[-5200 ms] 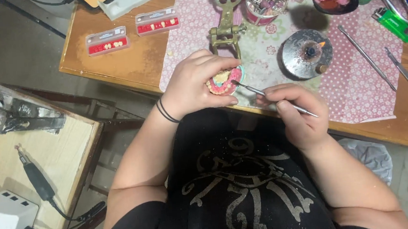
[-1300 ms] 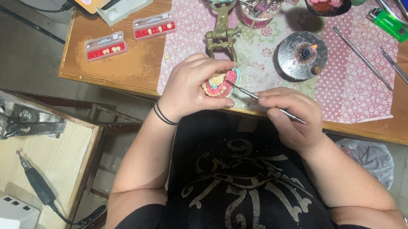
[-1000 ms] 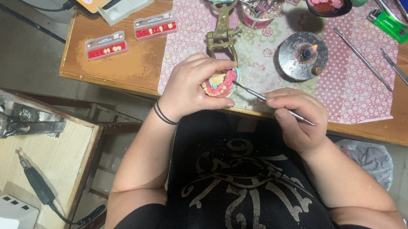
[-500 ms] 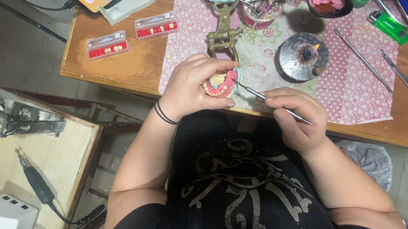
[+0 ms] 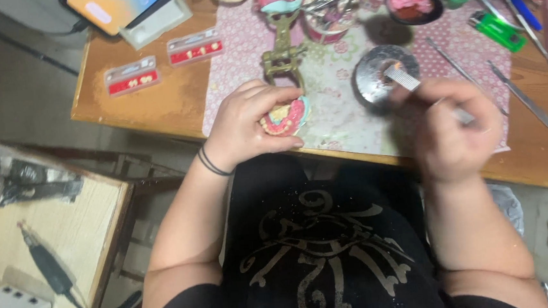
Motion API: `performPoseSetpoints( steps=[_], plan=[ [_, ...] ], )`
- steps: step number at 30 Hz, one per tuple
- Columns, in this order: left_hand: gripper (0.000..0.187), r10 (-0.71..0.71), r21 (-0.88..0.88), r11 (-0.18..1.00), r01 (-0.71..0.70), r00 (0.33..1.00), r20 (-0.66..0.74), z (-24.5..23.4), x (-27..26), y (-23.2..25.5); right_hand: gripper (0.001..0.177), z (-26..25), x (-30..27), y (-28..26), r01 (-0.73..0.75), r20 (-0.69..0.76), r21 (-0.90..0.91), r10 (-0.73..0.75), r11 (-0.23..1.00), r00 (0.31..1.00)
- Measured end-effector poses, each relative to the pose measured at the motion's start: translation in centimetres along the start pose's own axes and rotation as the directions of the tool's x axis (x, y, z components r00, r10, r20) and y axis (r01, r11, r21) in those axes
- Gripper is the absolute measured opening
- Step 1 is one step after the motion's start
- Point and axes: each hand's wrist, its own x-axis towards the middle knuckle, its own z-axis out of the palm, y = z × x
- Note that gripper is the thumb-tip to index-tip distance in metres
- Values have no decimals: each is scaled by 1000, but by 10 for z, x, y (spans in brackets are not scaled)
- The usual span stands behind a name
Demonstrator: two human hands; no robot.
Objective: The person uses a rotary tool to grind a small pink object, then uses a metal spatula to apply and smooth pink material onto a denture mold. They also use a flame from a small burner to heat the spatula tip during the process.
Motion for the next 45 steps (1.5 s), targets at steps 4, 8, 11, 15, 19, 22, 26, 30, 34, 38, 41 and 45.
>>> performPoseSetpoints(
  steps=[4, 8, 11, 15, 19, 22, 26, 30, 34, 38, 41, 45],
  plan=[
    [66, 46, 16, 999, -46, 999, 7, 0, 4, 3, 24, -47, 36, -8, 63, -42, -159, -70, 985, 997],
    [64, 32, 102, 994, -37, 998, 51, 2, 5, 5, 26, -60, 43, -10, -85, -88, -198, 68, 977, 994],
    [64, 50, 130, 990, -56, 998, 49, 2, 6, 6, 25, -65, 43, -10, -82, -60, -220, 71, 972, 996],
    [65, 35, 180, 983, -48, 997, 74, 3, 5, 6, 25, -78, 37, -13, -97, -5, -150, 98, 984, 995],
    [65, 26, 203, 978, -48, 994, 109, 1, 7, 8, 29, -92, 27, -19, -229, 176, 5, 225, 973, 958],
    [67, -5, 235, 971, -30, 989, 145, 0, 9, 11, 46, -98, 16, -9, -308, 176, -5, 304, 951, 936],
    [69, -46, 273, 962, -4, 983, 177, -3, 10, 18, 8, -100, 3, 1, -204, -52, -605, 217, 770, 975],
    [95, -44, 249, 968, 1, 985, 167, -12, 6, 25, 13, -103, 1, 10, 86, 176, -854, 128, 513, 976],
    [105, -86, 256, 965, 63, 993, 80, -44, -13, 21, 14, -105, -1, 15, 148, 228, -847, 98, 511, 969],
    [34, -203, 275, 902, 332, 890, -408, -72, -38, 5, 14, -99, -3, 10, 214, 288, -781, 35, 587, 957],
    [10, -292, 316, 809, 495, 806, -516, -71, -44, -9, 12, -97, -6, 10, 273, 312, -730, -50, 626, 949],
    [17, -399, 347, 761, 548, 817, -416, -55, -40, -20, 9, -103, -15, 24, 263, 256, -618, -126, 741, 958]
  ],
)
